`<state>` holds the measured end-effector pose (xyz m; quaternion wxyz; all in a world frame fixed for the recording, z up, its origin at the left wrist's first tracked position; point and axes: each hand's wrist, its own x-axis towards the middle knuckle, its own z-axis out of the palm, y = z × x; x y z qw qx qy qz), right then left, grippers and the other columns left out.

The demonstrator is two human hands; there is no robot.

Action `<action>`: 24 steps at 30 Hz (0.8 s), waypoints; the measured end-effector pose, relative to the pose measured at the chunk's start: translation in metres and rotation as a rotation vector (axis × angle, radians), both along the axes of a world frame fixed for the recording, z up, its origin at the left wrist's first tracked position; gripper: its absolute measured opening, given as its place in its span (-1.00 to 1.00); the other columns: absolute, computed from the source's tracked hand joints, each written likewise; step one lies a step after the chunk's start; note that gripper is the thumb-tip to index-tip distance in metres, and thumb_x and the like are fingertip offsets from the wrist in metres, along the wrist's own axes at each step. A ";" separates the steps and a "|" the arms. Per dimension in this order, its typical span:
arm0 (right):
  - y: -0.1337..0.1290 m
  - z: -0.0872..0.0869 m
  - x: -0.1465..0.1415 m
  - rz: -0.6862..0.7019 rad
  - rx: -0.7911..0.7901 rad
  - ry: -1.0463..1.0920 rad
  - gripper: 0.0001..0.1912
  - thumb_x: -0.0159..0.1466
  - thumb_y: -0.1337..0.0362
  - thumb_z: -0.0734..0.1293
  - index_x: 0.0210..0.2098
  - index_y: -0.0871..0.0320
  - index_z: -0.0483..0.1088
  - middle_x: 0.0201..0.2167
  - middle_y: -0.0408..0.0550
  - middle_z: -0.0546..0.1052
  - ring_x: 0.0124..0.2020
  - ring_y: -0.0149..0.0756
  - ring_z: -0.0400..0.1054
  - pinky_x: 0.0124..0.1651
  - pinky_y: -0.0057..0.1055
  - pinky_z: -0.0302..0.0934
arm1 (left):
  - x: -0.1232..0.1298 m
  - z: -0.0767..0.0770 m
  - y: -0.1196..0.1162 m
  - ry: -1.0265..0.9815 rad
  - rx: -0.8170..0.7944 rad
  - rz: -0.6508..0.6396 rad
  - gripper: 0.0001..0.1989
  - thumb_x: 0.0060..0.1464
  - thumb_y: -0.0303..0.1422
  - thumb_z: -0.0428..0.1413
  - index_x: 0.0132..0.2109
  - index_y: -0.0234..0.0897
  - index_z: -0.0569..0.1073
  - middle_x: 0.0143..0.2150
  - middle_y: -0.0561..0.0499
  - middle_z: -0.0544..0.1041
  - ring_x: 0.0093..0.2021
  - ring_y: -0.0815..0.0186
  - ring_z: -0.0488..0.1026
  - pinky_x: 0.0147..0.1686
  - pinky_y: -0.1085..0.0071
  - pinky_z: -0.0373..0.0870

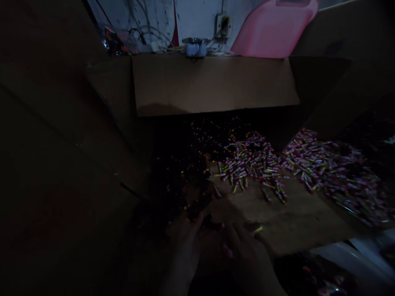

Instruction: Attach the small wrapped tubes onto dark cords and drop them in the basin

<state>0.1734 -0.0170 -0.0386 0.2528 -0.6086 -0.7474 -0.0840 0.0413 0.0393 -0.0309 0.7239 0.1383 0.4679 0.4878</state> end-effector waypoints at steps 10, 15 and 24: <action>0.007 -0.025 -0.009 -0.048 -0.056 0.194 -0.51 0.06 0.53 0.17 -0.02 0.18 0.36 -0.21 0.11 0.49 -0.37 -0.24 0.46 -0.53 -0.47 0.31 | -0.004 -0.004 -0.002 0.023 -0.143 0.045 -0.71 -0.09 -0.33 0.28 -0.19 -0.34 0.49 -0.27 -0.11 0.59 -0.33 0.19 0.56 -0.35 0.37 0.53; 0.010 -0.030 -0.005 0.033 0.031 0.237 -0.57 0.16 0.49 0.15 0.00 0.19 0.34 -0.13 0.15 0.46 -0.20 -0.20 0.44 -0.36 -0.42 0.38 | 0.002 -0.017 -0.010 0.033 -0.050 0.075 -0.64 -0.10 -0.28 0.28 -0.13 -0.31 0.48 -0.18 -0.09 0.57 -0.29 0.22 0.56 -0.31 0.39 0.51; 0.011 -0.034 0.048 -0.112 -0.090 0.463 -0.78 0.27 0.19 0.21 -0.19 0.14 0.41 -0.33 0.00 0.51 -0.36 -0.28 0.44 -0.40 -0.46 0.32 | -0.016 -0.040 0.002 0.623 0.355 0.093 -0.62 0.05 -0.12 0.13 -0.03 -0.21 0.44 0.04 -0.12 0.47 0.10 0.12 0.36 0.12 0.22 0.23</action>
